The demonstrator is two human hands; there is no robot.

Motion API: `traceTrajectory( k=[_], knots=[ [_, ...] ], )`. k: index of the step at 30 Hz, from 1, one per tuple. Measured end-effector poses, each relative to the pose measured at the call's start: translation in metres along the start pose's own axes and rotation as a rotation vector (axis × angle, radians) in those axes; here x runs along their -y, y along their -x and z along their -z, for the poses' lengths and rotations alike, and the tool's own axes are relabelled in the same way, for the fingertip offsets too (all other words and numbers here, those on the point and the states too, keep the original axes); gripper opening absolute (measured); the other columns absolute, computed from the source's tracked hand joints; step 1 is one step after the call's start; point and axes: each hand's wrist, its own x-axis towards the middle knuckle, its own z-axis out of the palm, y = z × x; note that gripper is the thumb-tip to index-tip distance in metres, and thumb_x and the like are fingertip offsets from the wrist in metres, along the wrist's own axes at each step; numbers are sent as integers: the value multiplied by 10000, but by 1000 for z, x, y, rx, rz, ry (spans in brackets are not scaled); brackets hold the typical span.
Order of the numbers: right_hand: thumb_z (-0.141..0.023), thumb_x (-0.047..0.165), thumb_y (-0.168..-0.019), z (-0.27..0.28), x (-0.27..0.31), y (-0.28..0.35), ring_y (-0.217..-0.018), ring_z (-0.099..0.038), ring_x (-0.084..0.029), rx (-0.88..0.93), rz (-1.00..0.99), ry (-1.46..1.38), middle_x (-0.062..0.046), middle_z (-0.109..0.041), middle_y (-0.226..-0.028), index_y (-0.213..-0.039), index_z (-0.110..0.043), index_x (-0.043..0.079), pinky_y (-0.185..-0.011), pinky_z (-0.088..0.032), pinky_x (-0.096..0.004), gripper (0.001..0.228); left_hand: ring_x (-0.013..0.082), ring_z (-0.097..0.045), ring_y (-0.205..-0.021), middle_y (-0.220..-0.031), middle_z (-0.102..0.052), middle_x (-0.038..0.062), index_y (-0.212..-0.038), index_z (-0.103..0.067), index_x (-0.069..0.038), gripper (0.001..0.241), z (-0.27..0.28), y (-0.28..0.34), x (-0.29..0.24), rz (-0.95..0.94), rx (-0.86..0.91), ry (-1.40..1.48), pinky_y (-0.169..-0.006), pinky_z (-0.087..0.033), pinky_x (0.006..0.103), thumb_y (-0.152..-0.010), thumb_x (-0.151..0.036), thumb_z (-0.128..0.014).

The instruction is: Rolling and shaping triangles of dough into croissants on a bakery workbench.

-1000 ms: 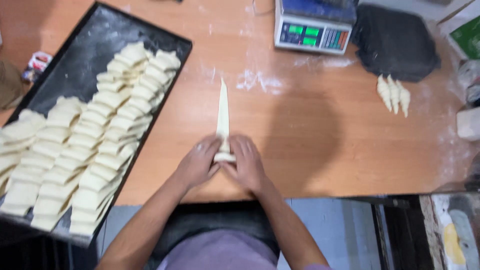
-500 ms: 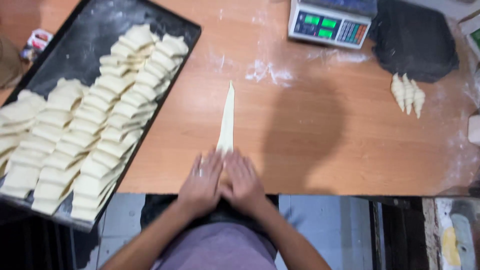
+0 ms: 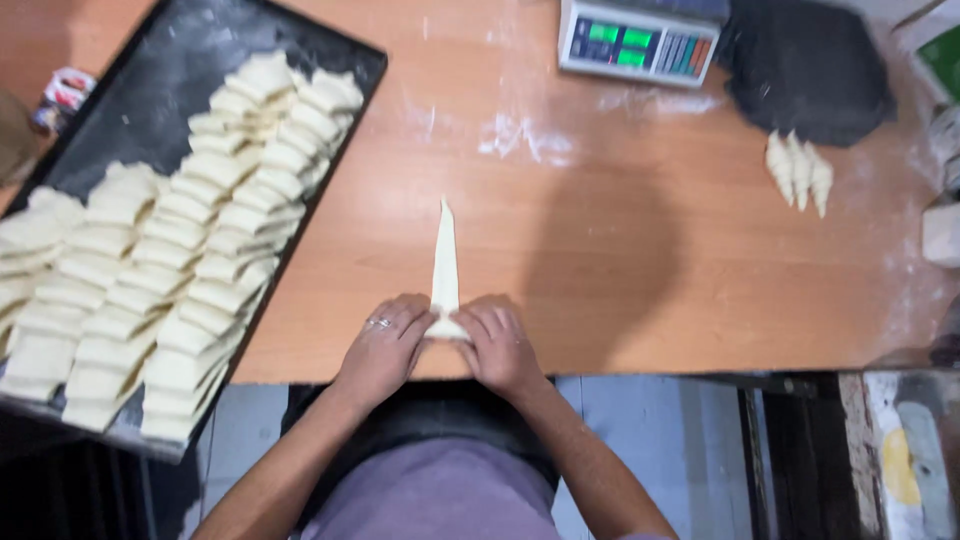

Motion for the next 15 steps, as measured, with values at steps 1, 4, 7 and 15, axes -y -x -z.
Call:
traceTrajectory(
  k=[1,4,7,15],
  knots=[
    [-766,174,-855,-8,7,22,-1089,-611,-400,16,-18,-12,-169,-663,-1193,-1253,-654,38,-954,-500,-518,436,306,-598,-1287,-1299,-651,110,-1284,-655,-137,361,-10,19,-8,11,22,10,-1152,-457,431,-957,-289,-674],
    [-704,182,-965,-16,11,24,-1337,-568,-384,-129,33,171,-167,-616,-1401,-1380,-598,-2,-1136,-453,-504,466,394,-475,-1437,-1545,-481,233,-1436,-516,68,594,-23,22,-12,-203,-422,-424,-1170,-407,465,-885,-141,-591],
    [-720,402,-904,-5,25,4,-1436,-416,-445,-30,88,-43,-275,-467,-1503,-1418,-487,-105,-1179,-328,-559,759,413,-397,-1486,-1574,-401,271,-1486,-394,104,673,-29,12,-13,-293,-395,-239,-1223,-315,532,-960,-279,-566],
    [-801,372,-835,3,-29,-54,-1216,-550,-438,-52,-8,-25,-221,-604,-1269,-1236,-589,-13,-1059,-447,-517,595,432,-378,-1398,-1508,-406,290,-1475,-376,106,838,22,-71,8,-113,-281,-11,-1200,-259,513,-806,-234,-749]
  ],
)
